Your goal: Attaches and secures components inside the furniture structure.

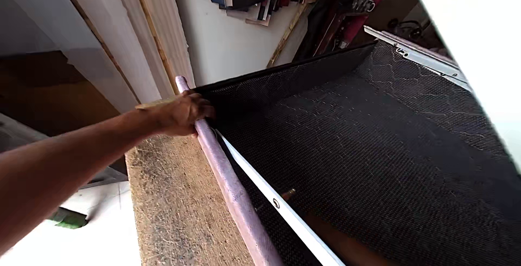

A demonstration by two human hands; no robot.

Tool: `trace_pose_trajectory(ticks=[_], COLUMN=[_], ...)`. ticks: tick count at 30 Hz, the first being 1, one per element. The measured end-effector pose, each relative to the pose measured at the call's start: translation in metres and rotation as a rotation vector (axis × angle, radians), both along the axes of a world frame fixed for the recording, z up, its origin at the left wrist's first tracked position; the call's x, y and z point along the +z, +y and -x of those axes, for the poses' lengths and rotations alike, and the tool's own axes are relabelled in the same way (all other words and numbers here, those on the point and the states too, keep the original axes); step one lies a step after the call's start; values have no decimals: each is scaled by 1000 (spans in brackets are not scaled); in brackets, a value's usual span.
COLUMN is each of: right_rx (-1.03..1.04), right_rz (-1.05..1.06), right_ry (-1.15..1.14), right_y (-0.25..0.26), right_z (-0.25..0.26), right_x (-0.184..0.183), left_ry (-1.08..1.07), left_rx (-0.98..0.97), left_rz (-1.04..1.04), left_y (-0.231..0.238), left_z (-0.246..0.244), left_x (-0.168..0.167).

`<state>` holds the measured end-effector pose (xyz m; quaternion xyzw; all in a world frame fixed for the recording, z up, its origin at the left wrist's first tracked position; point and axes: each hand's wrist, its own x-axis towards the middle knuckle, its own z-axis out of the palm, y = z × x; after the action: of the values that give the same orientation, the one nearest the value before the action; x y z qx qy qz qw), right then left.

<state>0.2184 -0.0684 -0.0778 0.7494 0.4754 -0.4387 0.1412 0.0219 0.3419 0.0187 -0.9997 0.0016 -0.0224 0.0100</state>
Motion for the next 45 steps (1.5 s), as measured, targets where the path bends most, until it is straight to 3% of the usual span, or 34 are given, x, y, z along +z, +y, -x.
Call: trace_pose_trajectory(ticks=[2,4,7,10,13,15,18,26,29,31,34,35,37,40,42,45], right_rx=[33,-23,-267,-604,-819,-878,-932,-797,-901,-919,-602,-579,-694,-869,-850,-671], right_rz=[-187,-420,-735,-880,-914,-881,-911,-973,-955,-916,-1033,-1072,-1026,-959,-972,-1068], right_ry=[159,242,415,684,897,982,904,881,802,814,931,877,720,675,753,914], right_y=[47,100,180,248,292,299,291,276,279,282,285,289,291,291,289,288], right_z=[-24,-32,-21,7,19,24,34,44,47,41,14,13,27,50,48,33], right_x=[-2,21,46,52,25,24,41,58,62,47,-31,-38,-1,61,59,25], left_ry=[66,110,69,69,160,155,112,10,114,131,138,145,165,162,163,159], left_rx=[77,113,111,60,123,128,100,70,103,110,122,129,140,151,150,133], left_rz=[72,84,89,45,33,31,43,49,65,69,50,49,61,81,79,55], left_y=[-26,-37,-39,-11,-5,-3,-4,-20,-12,-9,-8,-8,-10,-12,-11,-11], left_z=[3,3,4,0,-4,-4,-1,3,-1,-2,-1,-1,-3,-3,-3,-3], left_x=[27,39,37,14,9,8,5,19,13,10,9,9,10,13,12,11])
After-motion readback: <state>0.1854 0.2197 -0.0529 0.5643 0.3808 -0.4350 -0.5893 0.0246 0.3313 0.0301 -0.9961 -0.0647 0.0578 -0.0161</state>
